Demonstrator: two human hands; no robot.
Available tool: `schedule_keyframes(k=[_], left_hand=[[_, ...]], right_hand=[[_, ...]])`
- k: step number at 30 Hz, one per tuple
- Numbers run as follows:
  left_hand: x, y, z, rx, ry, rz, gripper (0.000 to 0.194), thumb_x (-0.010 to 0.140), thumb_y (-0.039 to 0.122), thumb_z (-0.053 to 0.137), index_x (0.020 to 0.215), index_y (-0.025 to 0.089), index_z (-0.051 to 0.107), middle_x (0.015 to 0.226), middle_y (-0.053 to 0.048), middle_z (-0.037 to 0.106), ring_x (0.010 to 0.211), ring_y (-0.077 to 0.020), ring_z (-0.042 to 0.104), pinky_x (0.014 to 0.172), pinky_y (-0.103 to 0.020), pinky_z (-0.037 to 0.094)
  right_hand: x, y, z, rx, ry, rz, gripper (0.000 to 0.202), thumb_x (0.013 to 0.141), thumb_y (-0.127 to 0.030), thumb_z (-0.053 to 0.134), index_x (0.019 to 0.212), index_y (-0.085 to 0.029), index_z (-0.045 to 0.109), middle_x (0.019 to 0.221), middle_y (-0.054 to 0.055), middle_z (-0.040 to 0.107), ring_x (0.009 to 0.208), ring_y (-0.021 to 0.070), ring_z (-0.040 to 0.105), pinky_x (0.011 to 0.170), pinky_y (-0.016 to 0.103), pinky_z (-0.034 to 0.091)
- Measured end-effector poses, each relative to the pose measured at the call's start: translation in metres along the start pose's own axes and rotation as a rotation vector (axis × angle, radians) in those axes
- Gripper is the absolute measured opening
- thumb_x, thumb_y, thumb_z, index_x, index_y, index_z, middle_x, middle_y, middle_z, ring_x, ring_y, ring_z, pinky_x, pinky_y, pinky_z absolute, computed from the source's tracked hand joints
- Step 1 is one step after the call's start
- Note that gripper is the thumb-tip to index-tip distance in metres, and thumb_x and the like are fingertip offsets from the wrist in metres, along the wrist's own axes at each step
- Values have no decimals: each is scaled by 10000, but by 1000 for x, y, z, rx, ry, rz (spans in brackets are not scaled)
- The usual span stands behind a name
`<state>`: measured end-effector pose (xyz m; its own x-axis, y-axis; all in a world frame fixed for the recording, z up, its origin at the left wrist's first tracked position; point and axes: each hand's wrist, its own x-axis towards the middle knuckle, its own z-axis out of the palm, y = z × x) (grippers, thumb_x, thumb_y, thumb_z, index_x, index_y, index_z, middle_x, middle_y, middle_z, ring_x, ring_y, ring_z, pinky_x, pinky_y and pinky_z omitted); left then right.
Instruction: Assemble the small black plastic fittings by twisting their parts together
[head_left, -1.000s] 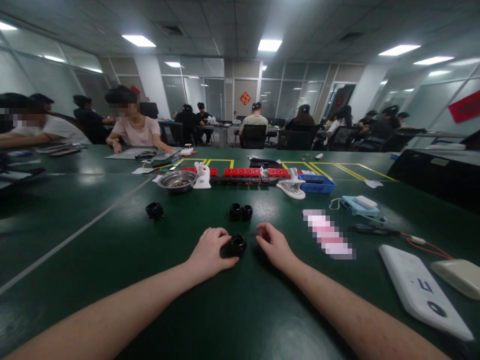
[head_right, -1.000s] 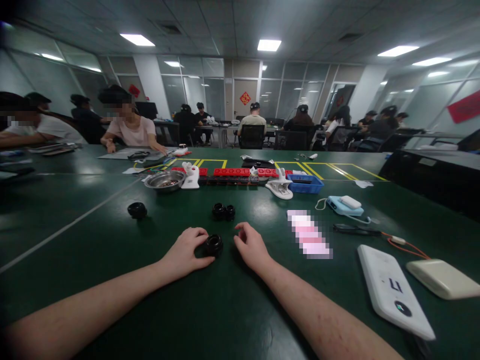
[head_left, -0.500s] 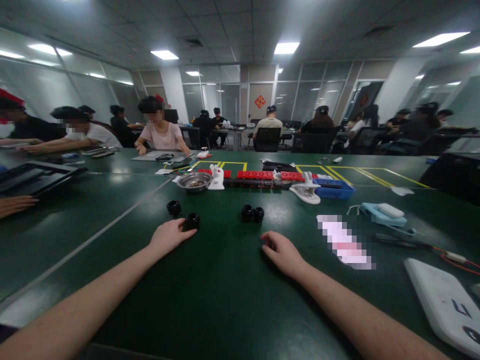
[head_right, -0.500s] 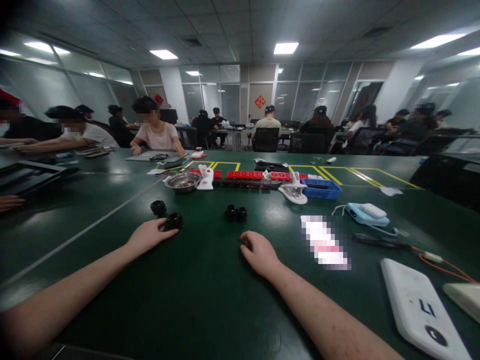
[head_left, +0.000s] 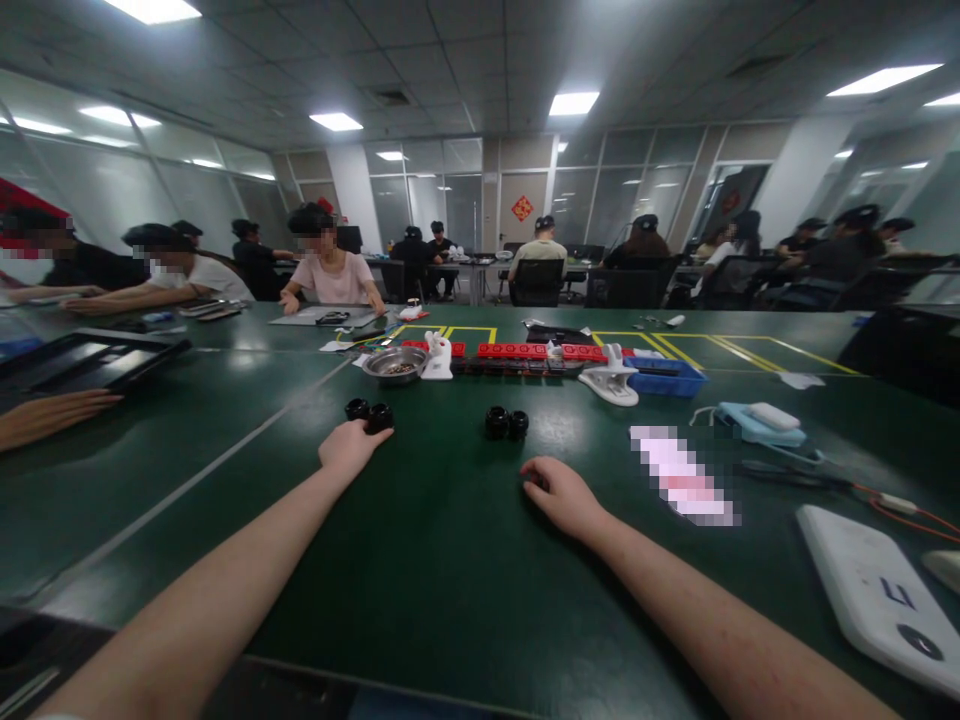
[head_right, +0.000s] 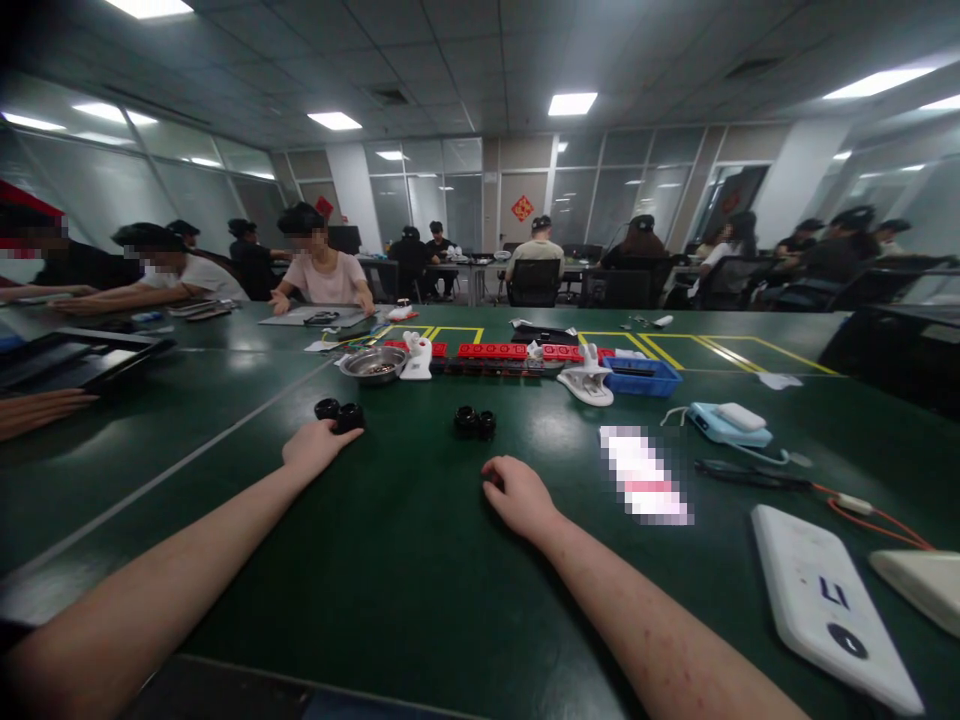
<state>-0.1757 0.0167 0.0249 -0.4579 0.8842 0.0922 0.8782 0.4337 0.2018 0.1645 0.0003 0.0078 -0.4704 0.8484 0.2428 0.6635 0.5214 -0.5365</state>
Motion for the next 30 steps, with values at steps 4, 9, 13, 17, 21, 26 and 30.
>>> schedule_keyframes(k=[4, 9, 13, 17, 21, 26, 30], left_hand=[[-1, -1, -2, 15, -4, 12, 577, 703, 650, 397, 948, 180, 623, 931, -126, 638, 862, -299, 594, 597, -318, 455], [-28, 1, -19, 47, -28, 121, 515, 684, 642, 445, 810, 190, 657, 808, -87, 655, 769, -264, 603, 585, -288, 431], [-64, 30, -21, 97, 44, 461, 536, 768, 623, 333, 731, 188, 644, 669, -54, 616, 628, -213, 576, 549, -281, 399], [-65, 81, -2, -73, 10, 674, 475, 747, 569, 445, 1055, 225, 558, 844, -37, 607, 782, -204, 563, 669, -289, 417], [-33, 123, 22, -135, 39, 650, 668, 662, 620, 513, 1151, 165, 502, 1051, -117, 540, 1014, -298, 463, 850, -432, 351], [-11, 144, 42, -158, -3, 665, 594, 592, 645, 564, 961, 181, 613, 1092, -103, 530, 1082, -321, 406, 976, -545, 126], [-6, 140, 46, -171, -41, 614, 559, 668, 638, 488, 1000, 201, 594, 1103, -98, 523, 1054, -301, 435, 951, -535, 197]], right_hand=[[-1, 1, -1, -1, -10, -24, 138, 750, -152, 500, 868, -168, 569, 779, 25, 549, 728, 154, 510, 660, 272, 393], [-2, -1, -2, -6, -17, -37, 128, 747, -147, 507, 853, -167, 577, 778, 26, 540, 723, 153, 509, 649, 268, 395], [-2, -1, -2, -9, -16, -49, 115, 740, -153, 524, 835, -171, 586, 787, 28, 541, 732, 155, 507, 654, 267, 394], [-2, -2, -2, -9, -10, -49, 105, 733, -140, 529, 814, -170, 588, 788, 28, 541, 741, 154, 506, 668, 266, 392], [-3, -3, -4, -14, -20, -57, 100, 732, -139, 534, 810, -170, 588, 783, 23, 540, 741, 149, 505, 674, 260, 394], [-3, 0, -5, -13, -34, -71, 104, 728, -143, 544, 817, -176, 587, 765, 14, 533, 735, 143, 502, 674, 254, 396], [-4, 3, -6, 9, -40, -88, 106, 725, -133, 537, 805, -178, 591, 771, 14, 531, 736, 143, 500, 681, 258, 395]])
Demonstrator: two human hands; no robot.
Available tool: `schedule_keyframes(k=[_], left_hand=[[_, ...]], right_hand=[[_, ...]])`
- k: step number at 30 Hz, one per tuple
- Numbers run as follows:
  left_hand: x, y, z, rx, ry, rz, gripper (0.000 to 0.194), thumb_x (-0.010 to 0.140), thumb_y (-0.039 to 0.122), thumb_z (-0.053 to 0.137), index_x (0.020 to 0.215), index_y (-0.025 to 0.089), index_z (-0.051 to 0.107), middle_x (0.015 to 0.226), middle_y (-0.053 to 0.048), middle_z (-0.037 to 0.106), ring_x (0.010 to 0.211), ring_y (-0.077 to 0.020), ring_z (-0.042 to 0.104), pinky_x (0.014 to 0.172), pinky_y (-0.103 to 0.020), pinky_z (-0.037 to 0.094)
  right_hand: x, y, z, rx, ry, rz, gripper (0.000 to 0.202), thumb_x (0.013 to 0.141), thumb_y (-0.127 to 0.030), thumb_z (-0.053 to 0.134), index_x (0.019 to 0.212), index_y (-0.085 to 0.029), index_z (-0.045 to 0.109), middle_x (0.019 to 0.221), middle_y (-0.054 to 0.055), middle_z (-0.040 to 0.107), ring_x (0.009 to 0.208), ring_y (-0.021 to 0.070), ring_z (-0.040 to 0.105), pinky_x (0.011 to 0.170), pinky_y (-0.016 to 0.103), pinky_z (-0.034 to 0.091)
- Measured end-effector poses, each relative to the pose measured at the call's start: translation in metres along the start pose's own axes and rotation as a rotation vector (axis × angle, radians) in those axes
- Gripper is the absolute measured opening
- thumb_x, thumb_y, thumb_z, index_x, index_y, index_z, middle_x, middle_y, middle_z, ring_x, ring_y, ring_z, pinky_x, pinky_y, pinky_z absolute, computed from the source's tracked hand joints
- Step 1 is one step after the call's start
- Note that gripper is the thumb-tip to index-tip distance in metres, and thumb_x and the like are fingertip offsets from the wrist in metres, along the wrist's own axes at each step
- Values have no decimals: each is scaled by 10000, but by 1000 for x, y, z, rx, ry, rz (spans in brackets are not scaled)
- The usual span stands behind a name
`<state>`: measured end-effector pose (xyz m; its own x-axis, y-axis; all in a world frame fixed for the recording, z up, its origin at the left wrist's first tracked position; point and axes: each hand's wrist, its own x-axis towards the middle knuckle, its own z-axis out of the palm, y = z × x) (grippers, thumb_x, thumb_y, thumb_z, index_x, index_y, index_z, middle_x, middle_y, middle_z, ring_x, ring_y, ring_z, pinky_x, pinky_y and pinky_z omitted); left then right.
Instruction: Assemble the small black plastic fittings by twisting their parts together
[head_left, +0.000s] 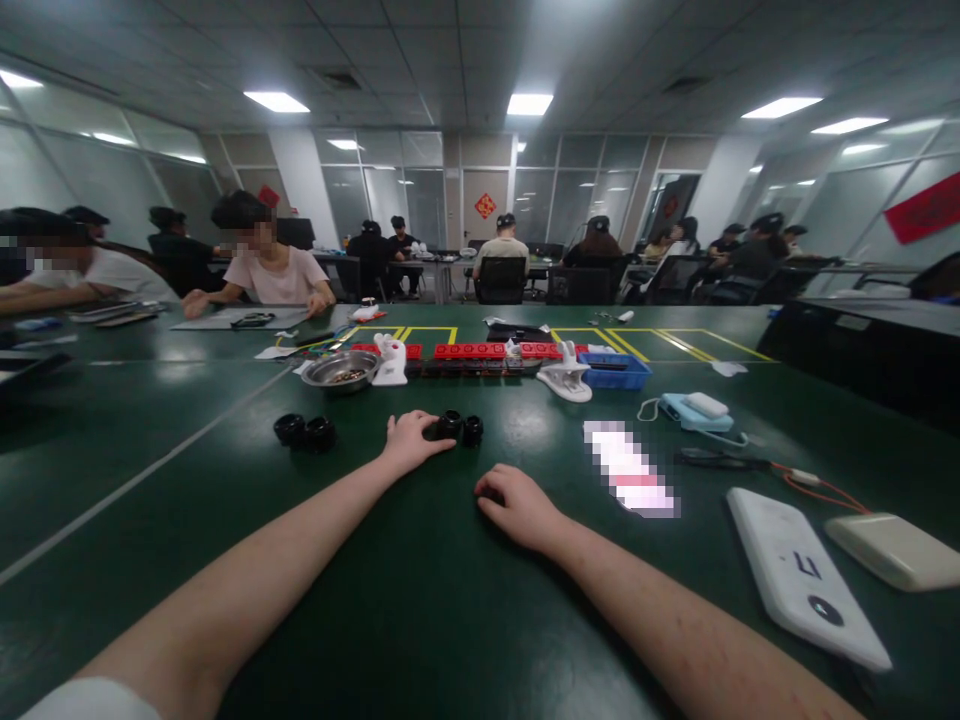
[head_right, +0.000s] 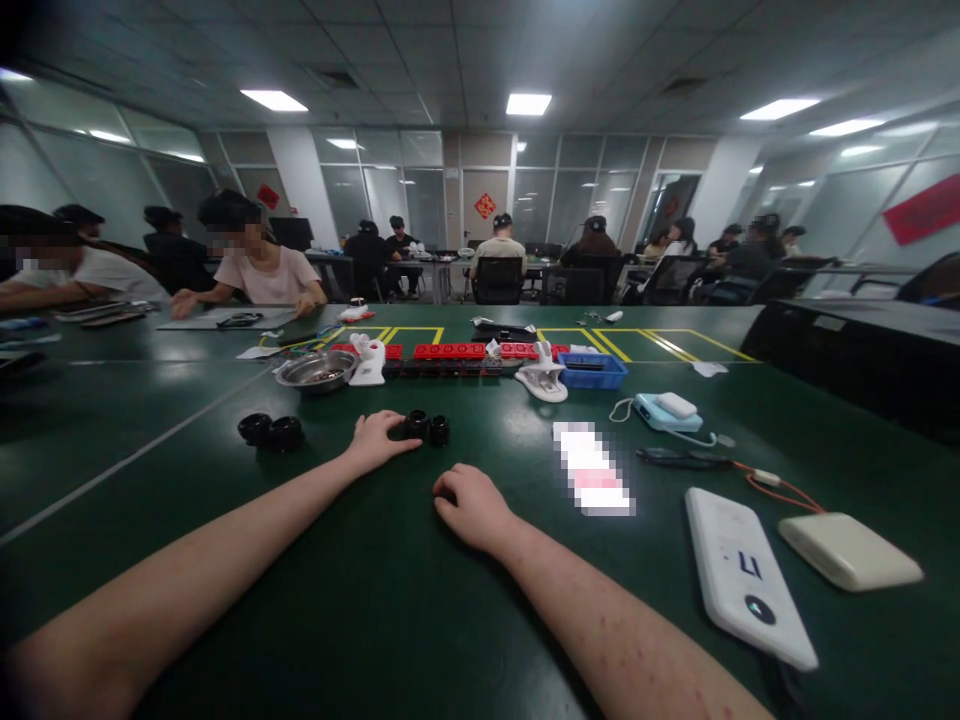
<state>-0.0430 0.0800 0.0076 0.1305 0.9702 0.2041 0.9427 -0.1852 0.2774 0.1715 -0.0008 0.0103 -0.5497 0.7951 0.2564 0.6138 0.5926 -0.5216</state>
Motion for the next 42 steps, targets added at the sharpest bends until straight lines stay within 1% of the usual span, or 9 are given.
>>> schedule_keyframes(k=[8, 11, 15, 19, 23, 26, 30, 35, 42], left_hand=[[-45, -27, -26, 4, 16, 30, 532, 681, 615, 494, 916, 157, 628, 1022, -92, 501, 970, -282, 441, 833, -400, 365], [-79, -13, -37, -62, -84, 172, 464, 671, 601, 527, 887, 202, 625, 936, -52, 499, 882, -238, 456, 759, -359, 395], [-107, 30, -35, -172, -192, 323, 385, 647, 541, 602, 887, 240, 614, 866, -22, 500, 826, -209, 465, 715, -329, 390], [-109, 59, -22, -219, -190, 402, 401, 617, 536, 636, 860, 220, 604, 863, -23, 513, 823, -208, 476, 714, -328, 384], [-106, 58, -16, -225, -184, 431, 382, 622, 525, 629, 824, 203, 584, 859, -29, 526, 802, -209, 491, 703, -328, 384], [-106, 52, -18, -251, -191, 411, 352, 624, 485, 637, 821, 201, 573, 847, -23, 533, 798, -205, 498, 705, -326, 386], [-106, 47, -18, -285, -197, 393, 466, 604, 503, 653, 952, 208, 558, 901, -29, 543, 838, -220, 491, 747, -353, 381], [-107, 49, -19, -263, -210, 414, 381, 601, 436, 677, 867, 187, 566, 902, -30, 544, 834, -218, 488, 748, -351, 388], [-107, 49, -20, -210, -192, 455, 392, 635, 449, 637, 915, 184, 568, 932, -46, 543, 864, -229, 488, 765, -360, 397]], right_hand=[[-1, 2, -2, 50, -1, -15, 98, 721, -139, 546, 793, -178, 599, 784, 17, 544, 743, 145, 508, 680, 261, 399], [1, 2, 0, 71, 30, 8, 87, 749, -157, 525, 799, -174, 593, 748, 12, 555, 707, 143, 513, 653, 261, 403], [0, -5, -4, 112, 107, 36, 151, 835, -236, 427, 877, -176, 560, 782, 19, 571, 720, 146, 524, 661, 270, 416], [-12, -27, -17, 125, 296, -103, 251, 797, -352, 481, 977, -180, 516, 972, 75, 528, 898, 202, 498, 754, 319, 404], [-21, -48, -23, -105, 214, -94, 509, 636, -481, 634, 1023, -173, 510, 946, 96, 546, 886, 257, 494, 779, 389, 376], [-22, -54, -22, -97, 88, -49, 455, 674, -371, 620, 1058, -168, 484, 881, 78, 582, 829, 240, 524, 767, 392, 385], [-25, -56, -22, 61, -32, -192, 528, 666, -148, 517, 1172, -200, 375, 1120, 81, 522, 1026, 238, 477, 949, 446, 276], [-25, -57, -11, 4, 100, -105, 529, 653, -272, 615, 1129, -165, 410, 1094, 123, 497, 1001, 272, 456, 866, 441, 372], [-26, -55, -8, 150, 78, -196, 567, 656, -135, 513, 1186, -188, 321, 1165, 104, 445, 1062, 238, 432, 903, 397, 363]])
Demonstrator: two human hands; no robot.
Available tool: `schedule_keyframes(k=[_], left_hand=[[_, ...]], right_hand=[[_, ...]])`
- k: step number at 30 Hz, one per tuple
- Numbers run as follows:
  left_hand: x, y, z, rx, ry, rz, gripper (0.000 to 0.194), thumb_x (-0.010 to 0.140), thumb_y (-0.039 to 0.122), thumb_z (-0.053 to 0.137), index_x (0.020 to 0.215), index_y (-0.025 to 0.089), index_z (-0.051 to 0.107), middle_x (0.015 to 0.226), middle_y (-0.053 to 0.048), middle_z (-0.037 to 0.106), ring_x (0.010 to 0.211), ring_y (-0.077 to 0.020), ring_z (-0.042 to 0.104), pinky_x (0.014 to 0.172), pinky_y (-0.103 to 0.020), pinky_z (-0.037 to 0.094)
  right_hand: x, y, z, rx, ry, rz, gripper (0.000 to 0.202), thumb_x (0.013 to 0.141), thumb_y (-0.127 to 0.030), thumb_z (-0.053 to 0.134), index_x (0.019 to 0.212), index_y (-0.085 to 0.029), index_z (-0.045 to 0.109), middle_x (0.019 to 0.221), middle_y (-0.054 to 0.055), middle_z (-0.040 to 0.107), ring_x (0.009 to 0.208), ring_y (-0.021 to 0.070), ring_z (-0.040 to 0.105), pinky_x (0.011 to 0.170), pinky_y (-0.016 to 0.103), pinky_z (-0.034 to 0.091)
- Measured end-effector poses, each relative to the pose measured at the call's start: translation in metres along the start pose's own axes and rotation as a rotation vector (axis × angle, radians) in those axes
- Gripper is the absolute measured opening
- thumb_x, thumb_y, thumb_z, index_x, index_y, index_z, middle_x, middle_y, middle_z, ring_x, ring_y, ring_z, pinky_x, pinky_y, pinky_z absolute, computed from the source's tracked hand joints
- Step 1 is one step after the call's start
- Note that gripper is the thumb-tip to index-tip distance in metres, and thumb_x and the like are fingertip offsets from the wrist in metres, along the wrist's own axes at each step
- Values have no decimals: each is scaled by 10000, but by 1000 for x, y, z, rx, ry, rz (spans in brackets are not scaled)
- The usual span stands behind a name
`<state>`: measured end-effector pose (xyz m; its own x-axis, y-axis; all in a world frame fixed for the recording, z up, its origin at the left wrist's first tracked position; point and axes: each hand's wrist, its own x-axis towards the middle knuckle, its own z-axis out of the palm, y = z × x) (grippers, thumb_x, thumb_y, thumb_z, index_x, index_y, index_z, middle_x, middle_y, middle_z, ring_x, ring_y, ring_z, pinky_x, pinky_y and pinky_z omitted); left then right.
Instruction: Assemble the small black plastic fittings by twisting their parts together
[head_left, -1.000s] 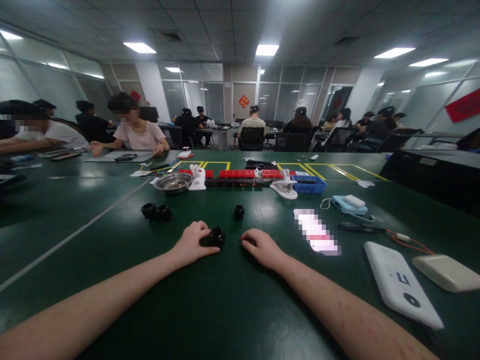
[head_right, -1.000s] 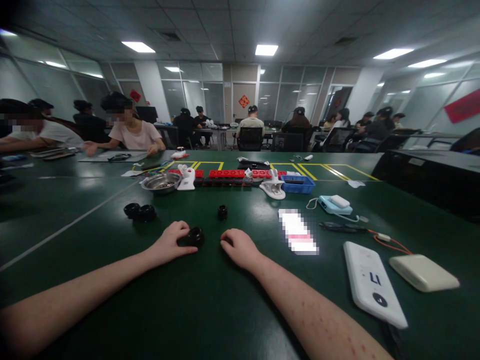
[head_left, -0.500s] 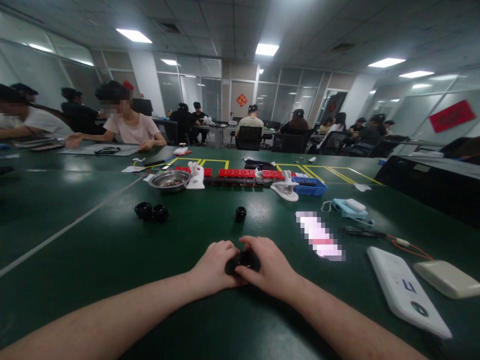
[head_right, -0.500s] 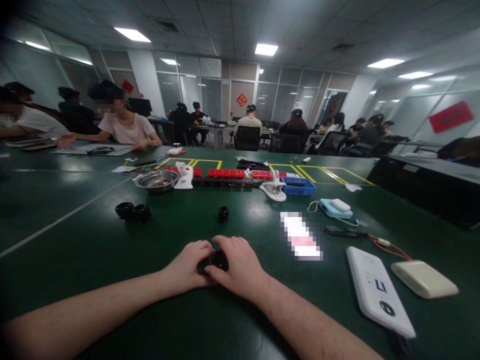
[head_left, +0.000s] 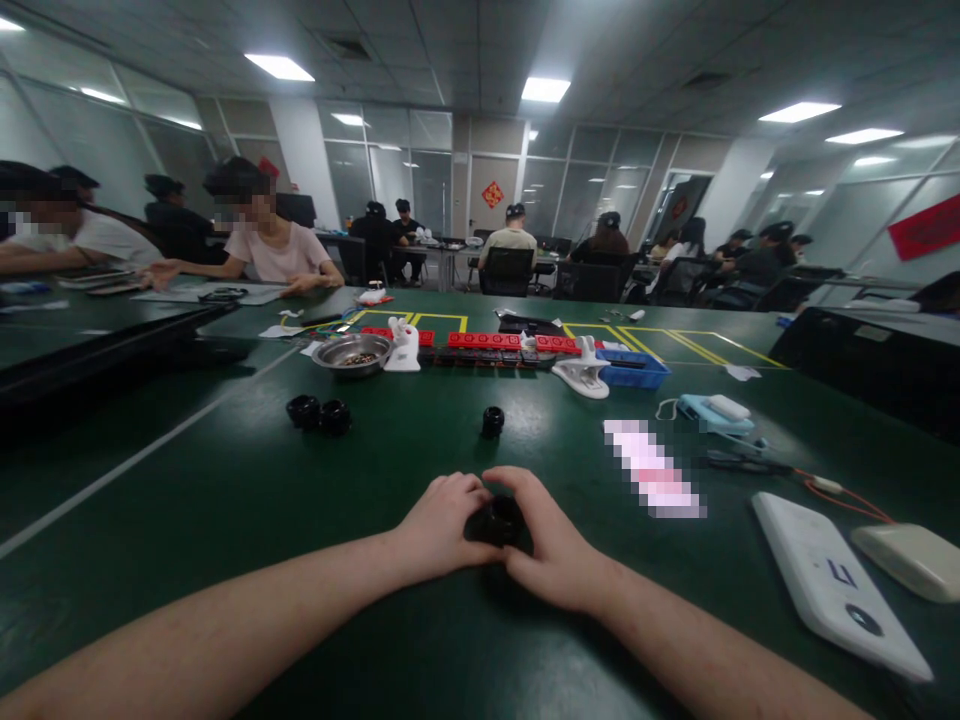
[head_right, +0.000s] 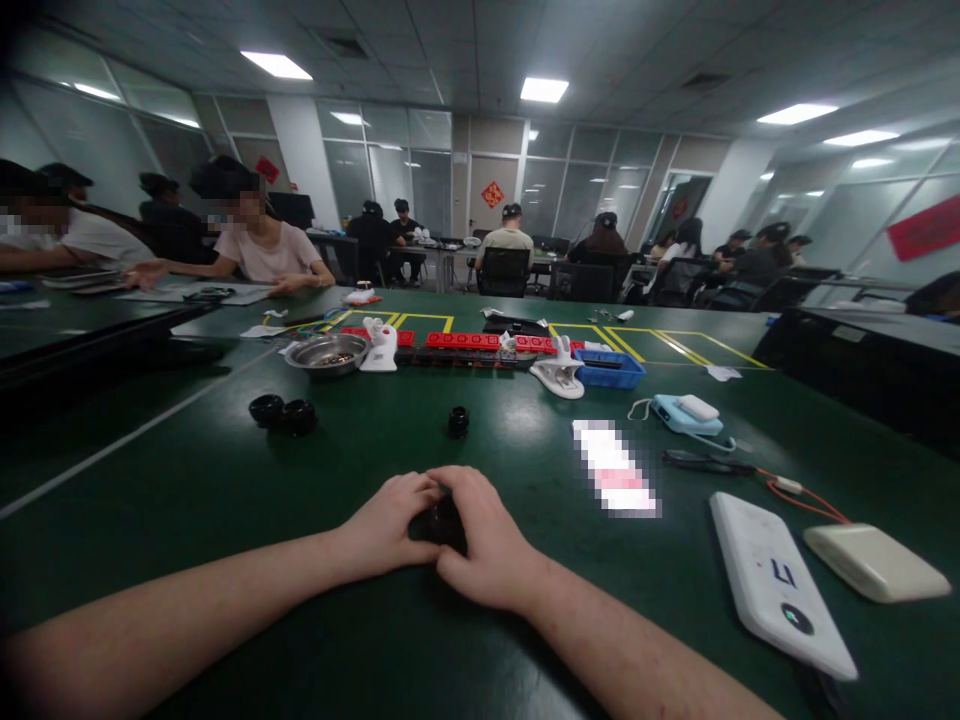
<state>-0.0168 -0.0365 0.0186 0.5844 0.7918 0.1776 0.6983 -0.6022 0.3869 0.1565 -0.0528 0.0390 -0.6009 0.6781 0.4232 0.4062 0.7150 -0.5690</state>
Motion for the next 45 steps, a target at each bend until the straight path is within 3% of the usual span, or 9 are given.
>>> schedule_keyframes(k=[5, 10, 13, 16, 19, 24, 30, 37, 45], left_hand=[[0, -2, 1, 41, -5, 37, 351, 665, 447, 609, 875, 169, 562, 914, -44, 543, 845, -216, 492, 754, -345, 400], [0, -1, 1, 42, 0, 25, 370, 650, 410, 626, 927, 173, 559, 920, -40, 548, 851, -214, 492, 762, -345, 399], [0, -2, 0, 47, 0, 39, 377, 658, 434, 617, 922, 169, 568, 940, -50, 546, 866, -223, 491, 772, -353, 395], [0, -2, -1, 48, -2, 46, 326, 673, 423, 605, 871, 166, 569, 926, -45, 546, 846, -215, 495, 752, -341, 397], [-1, -1, -1, 32, 0, 37, 332, 658, 418, 618, 871, 170, 565, 902, -36, 547, 833, -208, 497, 740, -334, 399], [-1, 0, -1, 35, 7, 26, 366, 647, 386, 628, 947, 188, 558, 939, -35, 552, 863, -221, 494, 764, -349, 395], [0, 2, -2, 61, -1, 40, 285, 656, 387, 615, 826, 166, 556, 901, -34, 553, 822, -204, 502, 733, -328, 406], [0, -1, 0, 52, -1, 40, 301, 648, 351, 625, 882, 172, 565, 908, -32, 549, 845, -209, 495, 766, -335, 394], [0, 1, -3, -11, -11, 54, 379, 645, 472, 627, 895, 194, 564, 900, -20, 549, 821, -199, 499, 741, -332, 387]], right_hand=[[3, -2, 4, -208, 101, 138, 526, 636, -328, 648, 1088, -169, 429, 1013, 112, 522, 943, 285, 474, 825, 470, 383], [1, -1, 6, -85, 27, 24, 518, 648, -128, 513, 1142, -187, 367, 1082, 92, 510, 994, 237, 483, 913, 459, 341], [0, -2, 6, -106, 46, -28, 613, 640, -169, 548, 1205, -177, 308, 1179, 109, 453, 1094, 256, 417, 978, 488, 255], [1, -3, 8, -201, 152, 77, 567, 651, -300, 621, 1145, -157, 383, 1104, 130, 486, 1035, 285, 440, 889, 485, 354], [1, -4, 9, -208, 166, 104, 405, 689, -257, 582, 1057, -160, 444, 961, 106, 542, 900, 254, 500, 796, 444, 421], [-2, -6, 5, -93, 91, -95, 547, 634, -110, 484, 1163, -172, 361, 1109, 101, 502, 1024, 234, 466, 920, 443, 347], [1, -6, 9, -235, 191, 99, 556, 665, -312, 610, 1151, -163, 386, 1070, 122, 511, 995, 274, 467, 851, 462, 382], [0, -6, 7, -137, 108, -18, 534, 639, -119, 498, 1156, -162, 368, 1079, 95, 509, 1000, 223, 472, 895, 411, 367], [1, -4, 4, -213, 196, 148, 451, 670, -291, 602, 1065, -145, 439, 931, 97, 542, 871, 246, 507, 778, 425, 417]])
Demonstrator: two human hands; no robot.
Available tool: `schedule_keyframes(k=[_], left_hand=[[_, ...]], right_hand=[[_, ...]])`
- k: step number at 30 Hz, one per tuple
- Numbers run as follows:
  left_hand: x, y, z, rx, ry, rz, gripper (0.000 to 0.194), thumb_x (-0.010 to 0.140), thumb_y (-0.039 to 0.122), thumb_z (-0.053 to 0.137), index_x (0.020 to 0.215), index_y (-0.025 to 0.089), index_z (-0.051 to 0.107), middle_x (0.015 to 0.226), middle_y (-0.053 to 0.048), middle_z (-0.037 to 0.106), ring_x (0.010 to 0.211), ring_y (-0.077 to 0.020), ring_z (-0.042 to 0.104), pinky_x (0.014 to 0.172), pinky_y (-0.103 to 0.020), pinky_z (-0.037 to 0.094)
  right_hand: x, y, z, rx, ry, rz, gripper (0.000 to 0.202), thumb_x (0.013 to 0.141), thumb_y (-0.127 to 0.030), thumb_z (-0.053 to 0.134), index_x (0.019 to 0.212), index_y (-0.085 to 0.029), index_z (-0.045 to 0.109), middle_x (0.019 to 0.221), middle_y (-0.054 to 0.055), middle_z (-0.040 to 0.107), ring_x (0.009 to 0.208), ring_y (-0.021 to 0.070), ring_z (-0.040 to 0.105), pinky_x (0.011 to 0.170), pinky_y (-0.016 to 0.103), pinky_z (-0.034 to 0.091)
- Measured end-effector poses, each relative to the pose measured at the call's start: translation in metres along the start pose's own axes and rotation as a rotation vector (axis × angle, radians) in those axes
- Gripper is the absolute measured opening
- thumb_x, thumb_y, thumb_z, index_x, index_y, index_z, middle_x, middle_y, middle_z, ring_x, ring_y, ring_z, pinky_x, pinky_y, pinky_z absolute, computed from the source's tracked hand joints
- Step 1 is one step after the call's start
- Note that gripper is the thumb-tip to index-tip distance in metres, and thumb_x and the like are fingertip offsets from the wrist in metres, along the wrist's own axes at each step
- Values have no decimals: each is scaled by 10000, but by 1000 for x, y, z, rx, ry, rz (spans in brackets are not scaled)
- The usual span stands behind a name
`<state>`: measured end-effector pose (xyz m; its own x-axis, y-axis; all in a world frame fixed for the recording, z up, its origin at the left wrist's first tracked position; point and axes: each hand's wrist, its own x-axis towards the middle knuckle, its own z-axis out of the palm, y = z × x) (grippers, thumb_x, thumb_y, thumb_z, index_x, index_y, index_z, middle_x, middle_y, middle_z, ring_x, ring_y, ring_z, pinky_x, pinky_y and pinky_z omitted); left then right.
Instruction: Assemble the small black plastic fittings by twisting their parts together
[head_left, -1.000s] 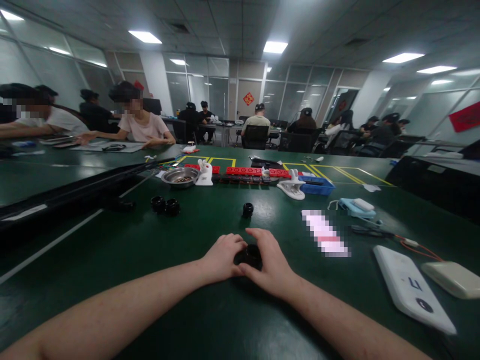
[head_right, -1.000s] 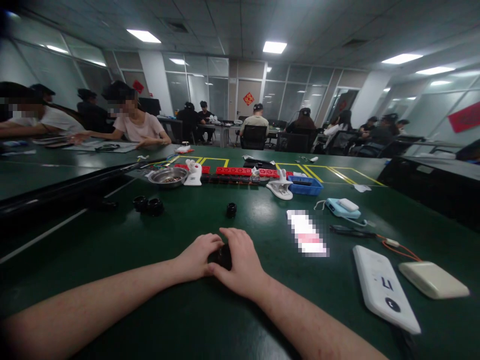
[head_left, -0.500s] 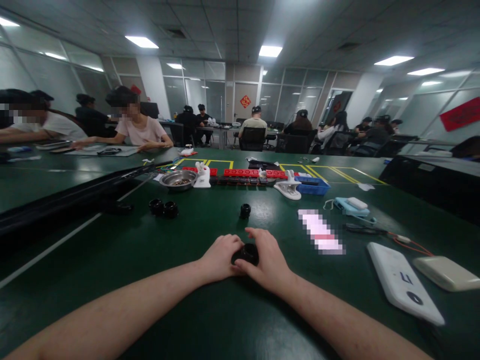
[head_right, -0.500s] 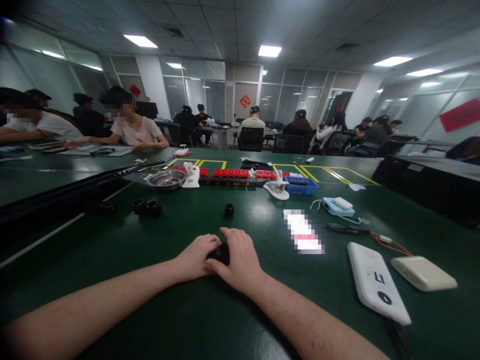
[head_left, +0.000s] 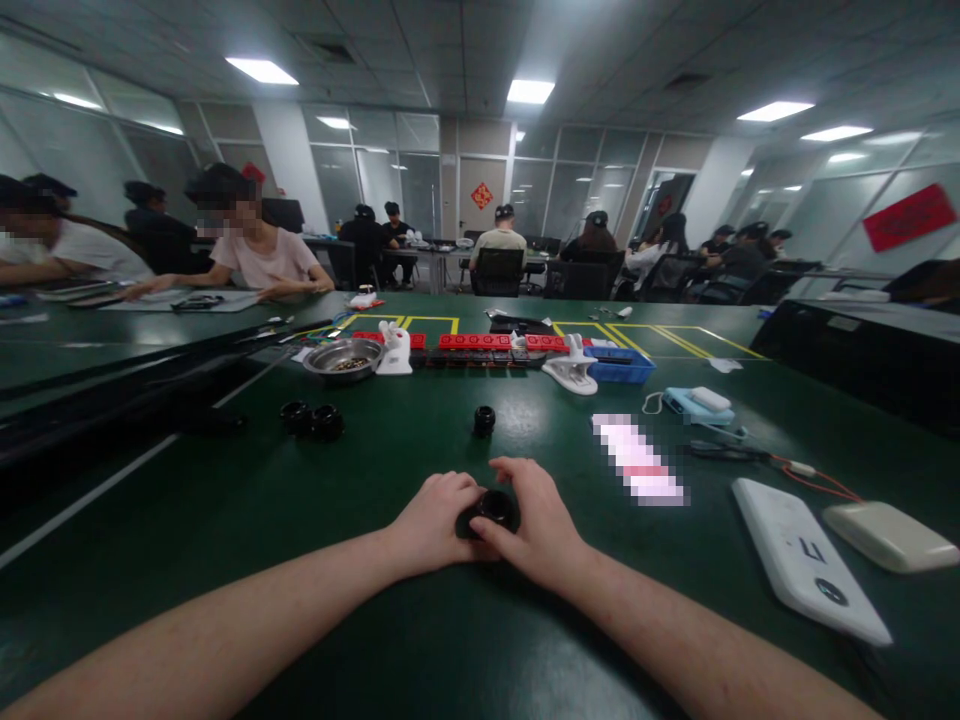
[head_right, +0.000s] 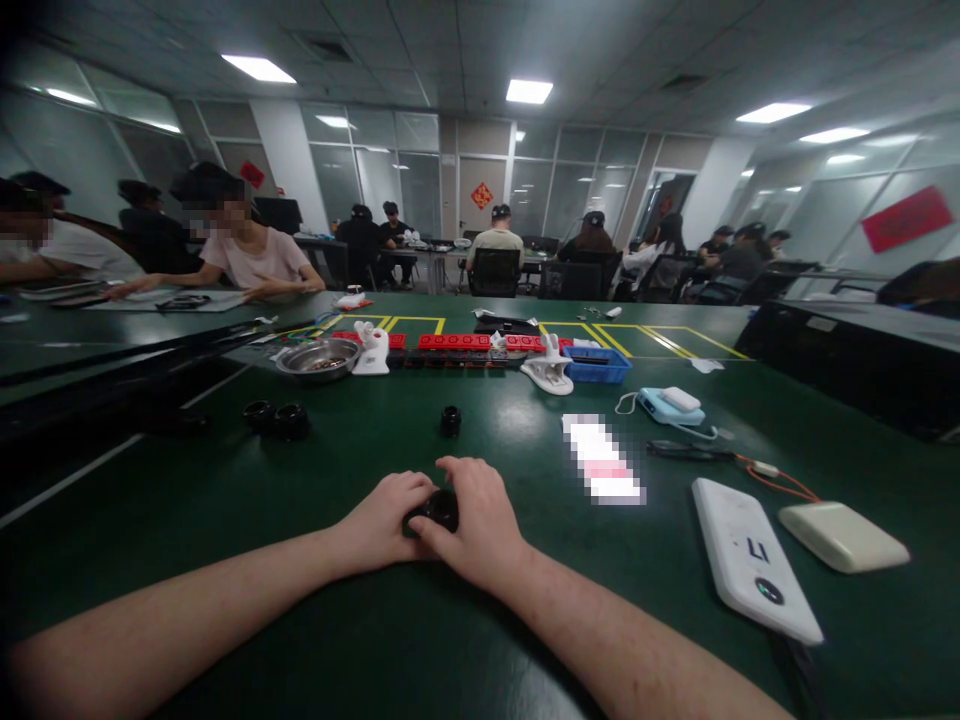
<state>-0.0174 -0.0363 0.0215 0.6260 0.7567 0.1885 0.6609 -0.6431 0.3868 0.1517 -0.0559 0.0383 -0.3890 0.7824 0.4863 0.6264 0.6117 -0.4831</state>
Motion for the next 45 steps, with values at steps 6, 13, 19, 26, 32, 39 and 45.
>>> schedule_keyframes(k=[6, 13, 19, 26, 32, 39, 45], left_hand=[[1, 1, -1, -7, -11, -11, 335, 679, 416, 607, 914, 181, 563, 897, -27, 564, 818, -197, 503, 733, -328, 388], [2, -1, 2, 6, -15, -15, 311, 670, 450, 612, 829, 185, 572, 869, -19, 563, 811, -196, 509, 729, -323, 387], [0, -3, 3, -7, 9, -33, 421, 664, 481, 615, 951, 179, 553, 903, -33, 566, 832, -207, 509, 745, -332, 387], [1, -5, 2, -17, -9, -18, 350, 672, 480, 610, 847, 179, 571, 863, -25, 555, 805, -198, 507, 722, -319, 387], [1, -3, 1, -27, -20, -38, 379, 654, 470, 629, 893, 181, 570, 888, -28, 564, 827, -204, 509, 749, -332, 387], [1, -2, -2, -2, -40, -31, 344, 672, 471, 613, 867, 189, 582, 893, -29, 558, 838, -208, 507, 744, -330, 387], [1, -2, 0, 1, -16, -24, 363, 666, 483, 615, 881, 193, 577, 876, -25, 554, 825, -204, 503, 738, -326, 387]], right_hand=[[-1, 3, -2, 136, -73, -193, 405, 646, -115, 470, 1044, -181, 435, 973, 73, 539, 907, 212, 502, 850, 415, 386], [1, 3, 0, 49, 0, -13, 387, 664, -264, 595, 1015, -169, 461, 918, 85, 543, 863, 245, 501, 784, 434, 412], [-3, 1, -4, 303, -110, -102, 505, 632, -88, 449, 1123, -184, 377, 1078, 87, 510, 1003, 217, 483, 878, 403, 392], [-2, 1, 1, 117, -3, 32, 510, 649, -273, 632, 1096, -182, 405, 998, 92, 511, 927, 249, 498, 815, 434, 422], [-1, 5, -3, 199, -119, -51, 433, 654, -142, 526, 1072, -189, 426, 1011, 78, 535, 947, 228, 509, 843, 409, 414], [-2, 2, 0, 170, -37, 26, 515, 653, -212, 580, 1132, -183, 392, 1084, 107, 500, 1012, 259, 479, 865, 439, 398], [0, 3, -1, 190, -102, 58, 467, 649, -128, 503, 1105, -184, 415, 989, 78, 563, 940, 234, 526, 844, 440, 409]])
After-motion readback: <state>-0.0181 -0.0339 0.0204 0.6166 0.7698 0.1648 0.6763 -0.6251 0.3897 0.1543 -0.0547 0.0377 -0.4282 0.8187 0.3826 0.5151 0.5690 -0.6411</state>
